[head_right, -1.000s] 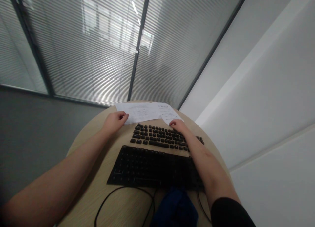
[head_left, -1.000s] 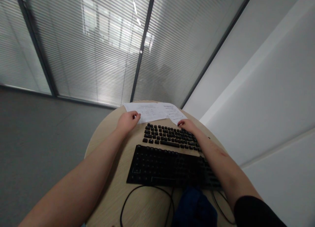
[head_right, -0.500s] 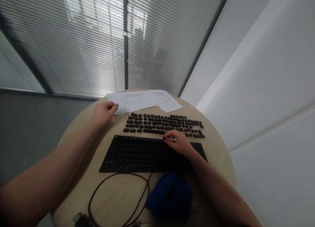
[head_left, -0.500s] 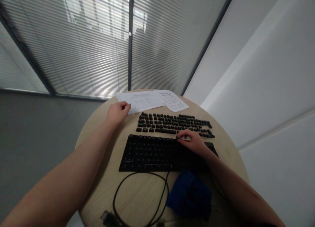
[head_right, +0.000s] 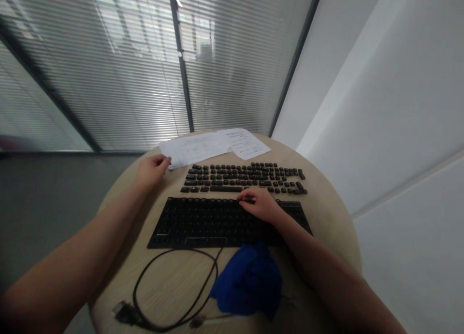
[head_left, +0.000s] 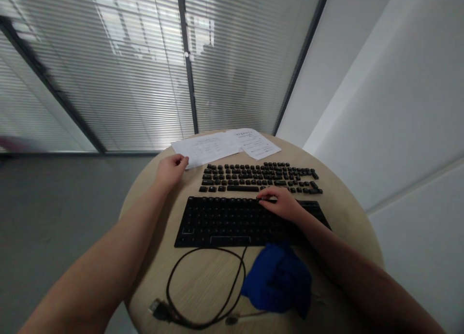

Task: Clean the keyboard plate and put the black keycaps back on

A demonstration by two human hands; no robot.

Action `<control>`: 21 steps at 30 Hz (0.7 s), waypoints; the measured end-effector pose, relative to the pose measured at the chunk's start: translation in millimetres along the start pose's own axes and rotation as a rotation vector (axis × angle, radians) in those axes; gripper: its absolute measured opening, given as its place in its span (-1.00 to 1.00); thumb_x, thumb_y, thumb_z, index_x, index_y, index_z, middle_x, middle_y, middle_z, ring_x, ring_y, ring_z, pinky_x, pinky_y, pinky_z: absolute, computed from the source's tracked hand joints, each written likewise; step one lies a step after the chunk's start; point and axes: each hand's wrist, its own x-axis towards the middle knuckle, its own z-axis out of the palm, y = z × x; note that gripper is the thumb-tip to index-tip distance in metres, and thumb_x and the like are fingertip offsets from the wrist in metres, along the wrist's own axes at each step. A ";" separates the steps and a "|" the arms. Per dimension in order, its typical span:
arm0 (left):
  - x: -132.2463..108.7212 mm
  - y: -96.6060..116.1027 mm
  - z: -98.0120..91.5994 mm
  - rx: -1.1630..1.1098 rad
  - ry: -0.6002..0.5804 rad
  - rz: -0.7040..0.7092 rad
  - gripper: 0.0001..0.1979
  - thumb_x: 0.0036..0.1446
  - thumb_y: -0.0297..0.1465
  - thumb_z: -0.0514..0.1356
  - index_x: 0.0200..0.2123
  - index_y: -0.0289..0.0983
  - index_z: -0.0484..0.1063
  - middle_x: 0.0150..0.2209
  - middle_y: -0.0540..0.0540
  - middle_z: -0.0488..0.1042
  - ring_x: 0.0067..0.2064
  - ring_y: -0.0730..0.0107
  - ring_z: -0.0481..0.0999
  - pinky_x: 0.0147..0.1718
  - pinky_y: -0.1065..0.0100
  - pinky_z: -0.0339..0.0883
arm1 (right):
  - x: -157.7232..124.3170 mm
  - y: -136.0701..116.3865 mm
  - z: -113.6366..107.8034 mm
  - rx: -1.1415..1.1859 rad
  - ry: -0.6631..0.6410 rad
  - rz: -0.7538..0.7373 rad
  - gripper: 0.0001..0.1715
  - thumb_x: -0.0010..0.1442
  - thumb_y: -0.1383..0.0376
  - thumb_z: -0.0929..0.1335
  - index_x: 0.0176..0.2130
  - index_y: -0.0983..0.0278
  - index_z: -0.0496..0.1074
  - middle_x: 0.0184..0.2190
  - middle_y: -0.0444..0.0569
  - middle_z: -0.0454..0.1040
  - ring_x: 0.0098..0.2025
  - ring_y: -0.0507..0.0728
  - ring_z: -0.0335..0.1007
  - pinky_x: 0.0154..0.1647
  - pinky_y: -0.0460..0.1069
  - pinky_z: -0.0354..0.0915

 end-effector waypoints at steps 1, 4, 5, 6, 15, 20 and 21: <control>0.0 0.1 0.3 0.005 0.001 0.002 -0.64 0.15 -0.09 0.06 -0.47 -0.21 0.45 -0.56 -0.07 0.46 -0.44 0.24 0.45 -0.44 0.31 0.13 | 0.1 -0.1 0.0 -0.001 0.000 -0.005 -0.82 0.14 0.34 0.43 -0.22 0.20 0.62 -0.30 -0.04 0.63 -0.30 0.11 0.54 -0.20 0.01 0.46; 0.2 0.2 0.8 0.005 0.002 0.002 -0.64 0.16 -0.09 0.07 -0.47 -0.21 0.45 -0.54 -0.08 0.48 -0.43 0.24 0.46 -0.44 0.31 0.14 | 0.2 0.0 -0.4 -0.015 0.002 -0.022 -0.82 0.14 0.34 0.42 -0.22 0.21 0.63 -0.30 -0.03 0.63 -0.30 0.11 0.54 -0.20 0.01 0.45; 0.2 0.1 0.8 0.002 -0.002 0.000 -0.64 0.16 -0.09 0.07 -0.47 -0.21 0.46 -0.54 -0.08 0.49 -0.42 0.24 0.47 -0.44 0.31 0.14 | 0.0 0.2 -0.5 -0.019 0.003 -0.024 -0.82 0.14 0.34 0.42 -0.22 0.21 0.63 -0.31 -0.03 0.63 -0.31 0.10 0.54 -0.20 0.01 0.45; 0.1 0.1 0.8 -0.002 -0.007 -0.002 -0.64 0.16 -0.09 0.07 -0.46 -0.21 0.46 -0.54 -0.08 0.49 -0.42 0.23 0.47 -0.44 0.32 0.15 | -0.2 0.4 -0.6 -0.019 0.002 -0.024 -0.82 0.14 0.34 0.42 -0.22 0.21 0.63 -0.31 -0.03 0.62 -0.31 0.10 0.54 -0.21 0.01 0.45; -0.3 0.6 1.3 -0.028 0.000 0.006 -0.64 0.17 -0.10 0.08 -0.46 -0.23 0.47 -0.57 -0.06 0.45 -0.43 0.25 0.45 -0.42 0.32 0.16 | -2.1 0.5 -1.2 -0.006 -0.012 -0.013 -0.80 0.14 0.36 0.42 -0.21 0.20 0.64 -0.26 -0.03 0.65 -0.28 0.11 0.57 -0.18 0.02 0.48; 1.5 -0.6 2.7 -0.033 -0.012 -0.004 -0.62 0.16 -0.08 0.08 -0.43 -0.24 0.48 -0.54 -0.06 0.48 -0.44 0.27 0.44 -0.43 0.33 0.15 | -1.5 3.7 -1.6 0.001 -0.004 -0.064 -0.81 0.13 0.39 0.43 -0.26 0.19 0.65 -0.25 -0.02 0.66 -0.20 0.14 0.60 -0.09 0.04 0.49; 1.8 -0.8 2.8 -0.037 -0.015 -0.005 -0.62 0.16 -0.08 0.08 -0.43 -0.24 0.49 -0.54 -0.06 0.49 -0.44 0.27 0.44 -0.43 0.34 0.15 | -1.2 4.6 -1.9 0.003 -0.009 -0.078 -0.82 0.13 0.39 0.43 -0.27 0.19 0.66 -0.25 -0.02 0.66 -0.19 0.14 0.60 -0.08 0.04 0.49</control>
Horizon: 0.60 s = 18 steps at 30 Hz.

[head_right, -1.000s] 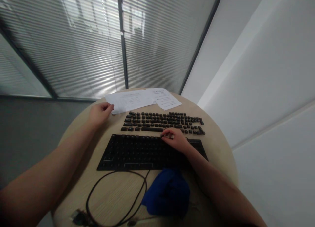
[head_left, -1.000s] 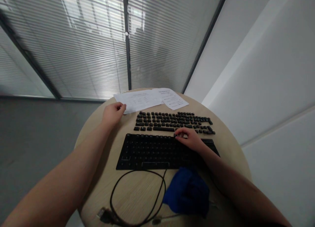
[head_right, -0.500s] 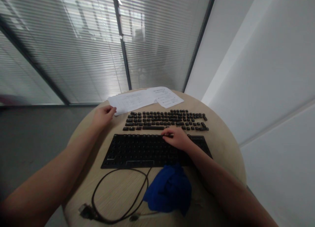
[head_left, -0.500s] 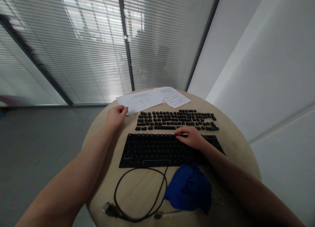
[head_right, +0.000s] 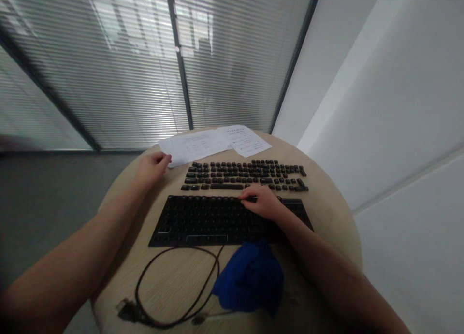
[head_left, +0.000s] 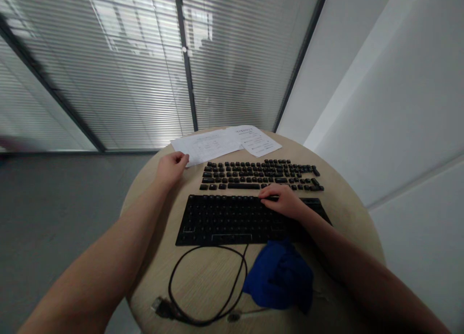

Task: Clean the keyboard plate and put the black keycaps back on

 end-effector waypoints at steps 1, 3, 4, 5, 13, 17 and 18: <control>0.3 -0.1 0.1 -0.002 -0.003 0.001 -0.62 0.16 -0.08 0.08 -0.43 -0.25 0.49 -0.55 -0.06 0.48 -0.44 0.27 0.44 -0.44 0.34 0.15 | 0.3 0.8 -0.4 0.000 -0.009 -0.015 -0.82 0.14 0.38 0.44 -0.27 0.19 0.66 -0.25 -0.02 0.66 -0.19 0.14 0.60 -0.07 0.04 0.49; 0.7 -0.2 0.1 0.003 -0.003 0.001 -0.61 0.16 -0.08 0.08 -0.42 -0.25 0.50 -0.57 -0.06 0.46 -0.44 0.26 0.44 -0.45 0.34 0.14 | 1.1 1.6 -1.5 -0.011 -0.031 -0.048 -0.82 0.15 0.38 0.43 -0.25 0.18 0.66 -0.24 -0.02 0.67 -0.19 0.14 0.60 -0.05 0.05 0.49; 0.8 -0.1 0.0 0.009 -0.006 0.000 -0.61 0.16 -0.08 0.08 -0.42 -0.25 0.51 -0.57 -0.05 0.45 -0.44 0.26 0.44 -0.45 0.34 0.14 | 1.5 1.7 -2.2 -0.020 -0.041 -0.062 -0.82 0.17 0.38 0.43 -0.25 0.17 0.67 -0.23 -0.03 0.67 -0.18 0.14 0.60 -0.04 0.05 0.48; 0.9 0.0 0.0 0.016 -0.009 -0.002 -0.61 0.16 -0.08 0.08 -0.42 -0.25 0.51 -0.58 -0.05 0.44 -0.44 0.26 0.44 -0.45 0.34 0.13 | 1.9 1.6 -2.9 -0.029 -0.048 -0.075 -0.82 0.18 0.37 0.43 -0.25 0.16 0.67 -0.24 -0.03 0.67 -0.18 0.14 0.60 -0.03 0.05 0.48; 0.2 2.9 -2.3 0.001 -0.020 -0.012 -0.62 0.14 -0.08 0.08 -0.42 -0.25 0.50 -0.58 -0.05 0.45 -0.45 0.26 0.44 -0.44 0.34 0.17 | 5.3 -4.2 -9.0 -0.128 -0.119 -0.104 -0.83 0.24 0.33 0.44 -0.20 0.15 0.68 -0.21 -0.05 0.68 -0.16 0.14 0.60 -0.06 0.05 0.48; -0.1 1.5 -3.6 0.018 -0.007 -0.001 -0.60 0.14 -0.06 0.07 -0.44 -0.24 0.49 -0.58 -0.06 0.46 -0.45 0.25 0.45 -0.44 0.34 0.17 | 6.5 -10.0 -10.5 -0.245 -0.141 -0.120 -0.80 0.26 0.34 0.42 -0.19 0.14 0.68 -0.20 -0.07 0.68 -0.16 0.15 0.59 -0.06 0.07 0.45; 0.0 0.7 -3.7 0.022 -0.001 0.001 -0.60 0.14 -0.06 0.06 -0.44 -0.24 0.49 -0.58 -0.06 0.45 -0.45 0.25 0.45 -0.44 0.34 0.16 | 6.7 -10.7 -10.5 -0.263 -0.145 -0.123 -0.80 0.26 0.35 0.42 -0.20 0.14 0.68 -0.21 -0.07 0.68 -0.17 0.16 0.59 -0.06 0.07 0.45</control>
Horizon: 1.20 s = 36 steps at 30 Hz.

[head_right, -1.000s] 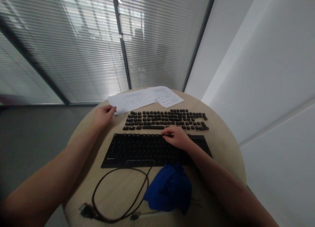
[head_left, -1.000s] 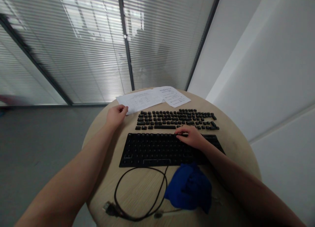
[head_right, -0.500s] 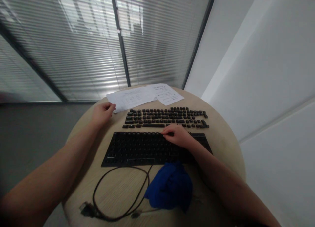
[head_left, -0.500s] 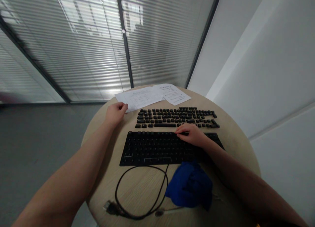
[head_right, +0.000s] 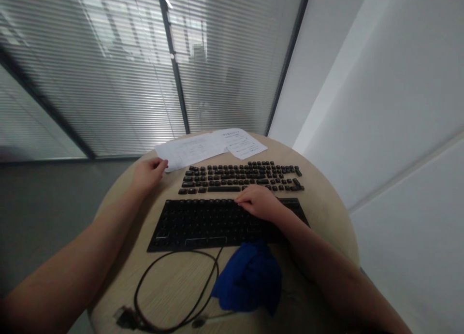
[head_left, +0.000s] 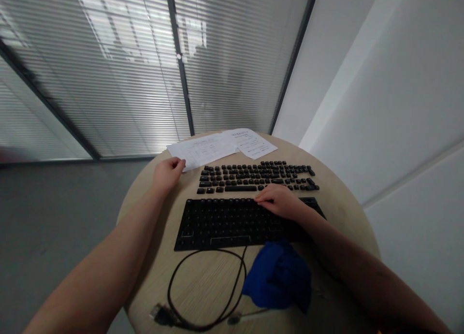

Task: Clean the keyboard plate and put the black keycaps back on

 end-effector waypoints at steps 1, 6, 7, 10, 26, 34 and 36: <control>0.1 -0.7 -0.2 0.003 0.003 0.000 -0.60 0.14 -0.06 0.06 -0.44 -0.24 0.49 -0.59 -0.05 0.44 -0.44 0.25 0.45 -0.44 0.34 0.16 | 0.2 -0.1 0.1 -0.010 -0.007 -0.001 -0.80 0.25 0.35 0.42 -0.20 0.14 0.68 -0.21 -0.07 0.68 -0.17 0.16 0.58 -0.07 0.08 0.44; -0.4 -0.1 -3.2 -0.004 -0.008 -0.001 -0.60 0.13 -0.05 0.05 -0.43 -0.23 0.48 -0.59 -0.04 0.43 -0.44 0.25 0.45 -0.43 0.33 0.15 | -1.2 4.5 6.8 0.075 0.006 -0.002 -0.82 0.25 0.35 0.43 -0.21 0.14 0.68 -0.21 -0.08 0.68 -0.18 0.14 0.59 -0.06 0.08 0.44; -0.9 0.8 -4.1 -0.007 -0.009 0.003 -0.60 0.14 -0.05 0.05 -0.44 -0.23 0.47 -0.58 -0.05 0.43 -0.44 0.26 0.45 -0.43 0.33 0.15 | -2.2 5.4 8.6 0.097 0.018 -0.005 -0.82 0.25 0.34 0.43 -0.21 0.14 0.67 -0.21 -0.08 0.68 -0.18 0.14 0.60 -0.05 0.08 0.45; -2.2 3.2 -6.4 -0.013 0.000 0.031 -0.61 0.14 -0.06 0.04 -0.48 -0.22 0.43 -0.56 -0.05 0.44 -0.45 0.27 0.43 -0.42 0.33 0.13 | -5.8 6.8 9.0 0.109 0.065 -0.004 -0.79 0.29 0.30 0.40 -0.13 0.12 0.66 -0.11 -0.05 0.66 -0.08 0.15 0.59 0.02 0.09 0.45; 2.2 6.5 -8.2 -0.027 -0.017 0.081 -0.59 0.20 -0.09 0.01 -0.48 -0.20 0.45 -0.52 -0.08 0.48 -0.44 0.25 0.42 -0.44 0.31 0.08 | 85.9 102.1 -53.9 -0.386 -0.085 0.401 -0.76 0.21 0.38 0.42 -0.15 0.19 0.67 -0.13 0.01 0.66 -0.01 0.23 0.55 0.14 0.14 0.37; 5.9 5.5 -3.6 -0.048 0.003 0.079 -0.61 0.21 -0.09 0.04 -0.49 -0.19 0.45 -0.51 -0.10 0.49 -0.43 0.22 0.42 -0.44 0.29 0.06 | 110.3 141.0 -40.4 -0.361 -0.208 0.454 -0.78 0.13 0.34 0.49 -0.18 0.17 0.68 -0.07 -0.04 0.65 0.03 0.21 0.55 0.16 0.08 0.36; 6.8 6.5 -1.4 -0.052 -0.008 0.092 -0.61 0.22 -0.10 0.04 -0.49 -0.20 0.46 -0.51 -0.11 0.49 -0.44 0.21 0.42 -0.44 0.28 0.06 | 112.1 142.4 -37.8 -0.350 -0.232 0.450 -0.80 0.11 0.34 0.50 -0.21 0.16 0.68 -0.09 -0.06 0.66 0.01 0.20 0.55 0.12 0.06 0.37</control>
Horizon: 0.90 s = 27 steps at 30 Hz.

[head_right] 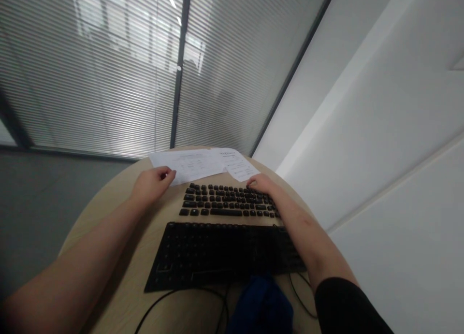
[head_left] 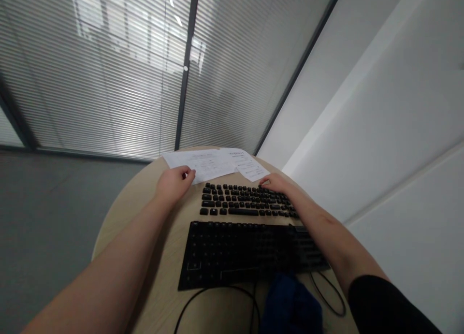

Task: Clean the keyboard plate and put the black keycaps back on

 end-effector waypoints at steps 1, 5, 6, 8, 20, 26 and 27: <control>0.3 0.6 0.9 0.000 -0.005 0.004 -0.61 0.22 -0.10 0.04 -0.49 -0.20 0.47 -0.51 -0.11 0.48 -0.44 0.21 0.41 -0.44 0.28 0.05 | 1.0 -0.9 0.8 0.001 -0.010 -0.005 -0.81 0.10 0.35 0.51 -0.23 0.15 0.69 -0.10 -0.08 0.66 0.00 0.19 0.55 0.11 0.05 0.38; 0.2 3.0 1.3 -0.007 -0.008 0.010 -0.62 0.20 -0.11 0.06 -0.49 -0.20 0.47 -0.53 -0.12 0.47 -0.45 0.21 0.40 -0.43 0.28 0.03 | 3.8 -6.5 2.9 0.001 -0.027 -0.005 -0.81 0.08 0.39 0.49 -0.27 0.15 0.68 -0.21 -0.11 0.67 -0.09 0.16 0.56 0.05 0.02 0.39; 0.1 3.3 0.8 -0.010 -0.005 0.011 -0.63 0.20 -0.11 0.06 -0.49 -0.20 0.47 -0.53 -0.12 0.46 -0.45 0.22 0.40 -0.43 0.27 0.03 | 4.5 -8.3 3.4 0.002 -0.024 -0.002 -0.82 0.08 0.40 0.49 -0.28 0.16 0.68 -0.23 -0.11 0.67 -0.12 0.15 0.56 0.03 0.02 0.39; 0.0 3.6 -0.6 -0.009 0.000 0.017 -0.63 0.21 -0.11 0.06 -0.48 -0.20 0.46 -0.53 -0.12 0.46 -0.45 0.22 0.39 -0.43 0.27 0.03 | 6.1 -12.2 3.8 0.010 -0.010 0.002 -0.83 0.07 0.41 0.49 -0.29 0.19 0.67 -0.27 -0.09 0.66 -0.16 0.14 0.55 -0.02 0.00 0.39; 0.1 -0.6 -2.4 0.038 0.034 -0.033 -0.61 0.20 -0.10 0.05 -0.47 -0.22 0.47 -0.52 -0.11 0.46 -0.41 0.21 0.42 -0.42 0.28 0.07 | -91.7 -37.6 -24.6 0.338 0.340 -0.038 -0.84 0.19 0.20 0.45 -0.25 0.24 0.52 -0.26 -0.03 0.60 -0.20 0.15 0.55 -0.05 0.07 0.46; 0.8 1.1 0.3 0.044 0.007 -0.035 -0.62 0.18 -0.09 0.06 -0.48 -0.22 0.46 -0.55 -0.08 0.43 -0.43 0.24 0.41 -0.43 0.30 0.09 | -175.1 -62.5 10.0 0.496 0.392 -0.113 -0.86 0.19 0.22 0.43 -0.28 0.21 0.43 -0.27 -0.04 0.56 -0.30 0.10 0.48 -0.22 0.01 0.43; 0.5 1.2 0.6 0.047 0.003 -0.036 -0.62 0.17 -0.09 0.07 -0.48 -0.22 0.46 -0.55 -0.07 0.43 -0.44 0.25 0.41 -0.43 0.30 0.09 | -177.5 -66.6 15.7 0.506 0.381 -0.122 -0.88 0.18 0.24 0.43 -0.29 0.21 0.42 -0.27 -0.04 0.55 -0.32 0.09 0.46 -0.24 0.00 0.41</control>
